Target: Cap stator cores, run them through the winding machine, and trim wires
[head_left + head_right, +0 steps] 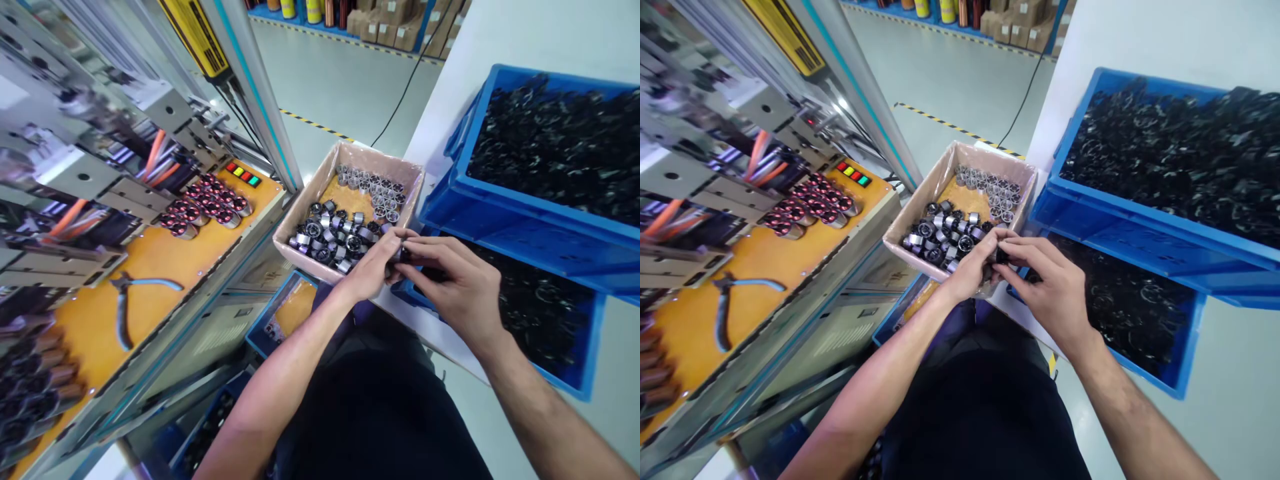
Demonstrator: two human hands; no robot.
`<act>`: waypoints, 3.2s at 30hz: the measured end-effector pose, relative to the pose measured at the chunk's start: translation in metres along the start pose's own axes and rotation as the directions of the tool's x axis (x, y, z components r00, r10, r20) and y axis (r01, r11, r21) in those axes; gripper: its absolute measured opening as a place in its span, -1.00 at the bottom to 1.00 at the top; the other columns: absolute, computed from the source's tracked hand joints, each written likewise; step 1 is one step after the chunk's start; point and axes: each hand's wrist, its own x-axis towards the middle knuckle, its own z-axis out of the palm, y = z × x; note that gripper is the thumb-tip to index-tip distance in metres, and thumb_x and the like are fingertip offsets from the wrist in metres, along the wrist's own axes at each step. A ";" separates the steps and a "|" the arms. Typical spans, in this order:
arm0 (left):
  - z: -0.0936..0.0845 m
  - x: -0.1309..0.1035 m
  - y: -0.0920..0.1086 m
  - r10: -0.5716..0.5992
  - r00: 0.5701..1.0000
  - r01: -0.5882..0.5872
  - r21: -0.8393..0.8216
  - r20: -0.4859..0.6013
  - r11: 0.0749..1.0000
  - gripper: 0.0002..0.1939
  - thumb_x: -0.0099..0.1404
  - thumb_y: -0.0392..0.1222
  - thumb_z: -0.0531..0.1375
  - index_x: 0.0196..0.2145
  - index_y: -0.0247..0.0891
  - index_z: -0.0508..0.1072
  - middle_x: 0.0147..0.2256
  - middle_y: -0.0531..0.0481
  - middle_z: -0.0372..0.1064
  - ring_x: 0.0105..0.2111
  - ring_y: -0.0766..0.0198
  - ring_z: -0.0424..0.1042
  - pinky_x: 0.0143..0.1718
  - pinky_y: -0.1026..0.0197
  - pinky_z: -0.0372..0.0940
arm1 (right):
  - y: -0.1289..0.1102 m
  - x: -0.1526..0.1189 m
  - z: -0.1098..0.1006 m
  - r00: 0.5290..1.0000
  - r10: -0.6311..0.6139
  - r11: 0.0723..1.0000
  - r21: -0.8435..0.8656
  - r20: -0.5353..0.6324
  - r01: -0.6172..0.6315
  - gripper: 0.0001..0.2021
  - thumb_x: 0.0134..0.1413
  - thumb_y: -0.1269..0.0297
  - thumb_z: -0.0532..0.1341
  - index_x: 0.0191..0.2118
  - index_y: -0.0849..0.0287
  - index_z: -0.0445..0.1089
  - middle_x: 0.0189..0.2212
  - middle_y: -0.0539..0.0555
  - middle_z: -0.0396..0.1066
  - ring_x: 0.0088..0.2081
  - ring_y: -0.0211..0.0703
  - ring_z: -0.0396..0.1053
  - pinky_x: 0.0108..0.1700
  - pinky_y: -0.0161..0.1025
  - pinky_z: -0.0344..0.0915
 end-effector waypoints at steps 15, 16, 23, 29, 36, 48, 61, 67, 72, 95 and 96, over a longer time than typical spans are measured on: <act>-0.081 -0.046 0.088 0.383 0.869 0.222 0.938 -0.314 0.265 -0.66 0.57 0.13 0.35 0.21 0.06 0.60 -0.02 -0.07 0.68 -0.02 -0.12 0.64 0.05 0.04 0.39 | 0.090 -0.038 -0.061 0.953 0.249 0.920 -0.350 0.175 -0.176 -0.69 0.35 -0.08 0.42 0.06 -0.08 0.73 -0.24 0.12 0.73 -0.40 0.15 0.65 -0.41 0.02 0.54; -0.092 -0.044 0.093 0.381 0.870 0.261 0.949 -0.311 0.178 -0.65 0.59 0.12 0.33 0.23 0.07 0.59 0.03 -0.09 0.69 0.02 -0.15 0.64 0.07 0.02 0.40 | 0.108 -0.047 -0.066 0.946 0.250 0.888 -0.438 0.206 -0.140 -0.70 0.29 -0.07 0.44 -0.01 -0.06 0.75 -0.24 0.17 0.73 -0.43 0.17 0.62 -0.50 0.00 0.43; -0.103 -0.017 0.091 0.362 0.854 0.377 0.924 -0.374 0.066 -0.49 0.51 -0.16 0.35 0.36 -0.04 0.51 0.22 -0.22 0.55 0.13 -0.18 0.59 0.15 -0.10 0.43 | 0.147 -0.074 -0.062 0.849 0.392 0.793 -0.598 0.355 -0.116 -0.73 0.26 0.06 0.31 -0.13 0.05 0.72 -0.12 0.22 0.71 -0.27 0.23 0.66 -0.37 0.01 0.47; -0.053 -0.009 0.055 0.121 0.881 0.002 0.259 -0.457 0.966 -0.50 0.23 -0.36 0.31 0.11 -0.08 0.45 -0.22 0.12 0.35 -0.27 0.27 0.47 -0.12 0.18 0.44 | 0.119 -0.057 -0.072 0.855 0.410 0.801 -0.574 0.318 -0.171 -0.75 0.33 0.07 0.28 -0.09 0.02 0.68 -0.26 0.14 0.71 -0.39 0.13 0.62 -0.41 -0.04 0.39; -0.001 0.015 0.026 -0.215 0.970 0.159 -0.372 -0.114 0.915 -0.50 0.67 0.28 0.08 -0.20 -0.18 0.49 -0.57 0.16 0.27 -0.71 0.42 0.02 -0.65 0.32 0.02 | 0.088 -0.038 -0.070 0.912 0.404 0.880 -0.304 0.077 -0.364 -0.63 0.40 -0.14 0.38 -0.04 0.04 0.75 -0.32 0.12 0.71 -0.38 0.05 0.65 -0.27 -0.02 0.56; 0.005 0.014 0.006 -0.095 0.994 0.076 -0.297 -0.052 0.952 -0.45 0.64 0.36 0.10 -0.21 -0.17 0.49 -0.61 0.26 -0.07 -0.65 0.39 -0.12 -0.56 0.35 0.19 | 0.003 0.003 -0.019 0.951 0.305 0.919 0.251 0.039 -0.305 -0.93 0.26 0.19 0.57 -0.22 -0.02 0.73 -0.16 0.08 0.70 -0.10 -0.01 0.70 -0.11 -0.14 0.72; 0.004 0.013 -0.009 -0.019 0.996 0.015 -0.053 -0.082 0.998 -0.44 0.68 0.34 0.04 0.02 -0.20 0.55 -0.34 0.04 0.40 -0.54 0.37 0.23 -0.56 0.31 0.21 | 0.000 0.008 -0.001 0.991 0.136 0.991 0.013 0.000 -0.136 -0.80 0.30 0.33 0.56 0.00 -0.01 0.79 -0.03 0.08 0.79 0.01 0.07 0.75 0.13 0.02 0.68; 0.000 0.008 -0.002 0.013 1.000 -0.013 0.010 -0.014 1.000 -0.37 0.63 0.43 0.13 0.07 -0.21 0.62 -0.42 0.06 0.42 -0.55 0.35 0.31 -0.51 0.29 0.27 | -0.004 0.009 -0.007 0.979 0.201 0.974 0.101 0.030 -0.203 -0.81 0.26 0.31 0.58 -0.03 -0.03 0.80 -0.08 0.07 0.76 -0.07 0.00 0.73 -0.05 -0.11 0.70; -0.003 0.009 0.003 0.065 0.998 -0.065 -0.028 0.006 0.998 -0.17 0.25 0.68 0.37 -0.32 -0.27 0.54 -0.29 -0.19 0.68 -0.44 0.19 0.64 -0.45 0.28 0.41 | -0.010 0.049 -0.068 0.969 0.199 0.979 -0.076 0.147 -0.189 -0.85 0.32 0.18 0.55 -0.04 -0.03 0.80 -0.21 0.02 0.79 -0.27 -0.07 0.71 -0.19 -0.17 0.65; 0.005 0.016 0.007 -0.108 0.984 0.067 -0.266 -0.143 0.962 -0.34 0.29 0.46 0.48 -0.24 -0.18 0.38 -0.44 0.20 0.26 -0.58 0.47 0.18 -0.59 0.40 0.15 | 0.027 0.109 -0.126 0.962 0.172 0.920 -0.315 -0.214 -0.235 -0.79 0.21 0.10 0.59 -0.10 0.03 0.77 -0.31 0.06 0.72 -0.28 -0.01 0.68 -0.12 -0.07 0.64; 0.005 0.015 0.007 -0.109 0.986 0.069 -0.286 -0.124 0.956 -0.35 0.31 0.47 0.45 -0.23 -0.17 0.37 -0.48 0.23 0.23 -0.61 0.47 0.13 -0.58 0.39 0.17 | 0.016 0.097 -0.116 0.972 0.159 0.940 -0.275 -0.171 -0.202 -0.77 0.22 0.09 0.60 -0.07 0.01 0.76 -0.29 0.05 0.72 -0.28 -0.03 0.67 -0.13 -0.09 0.64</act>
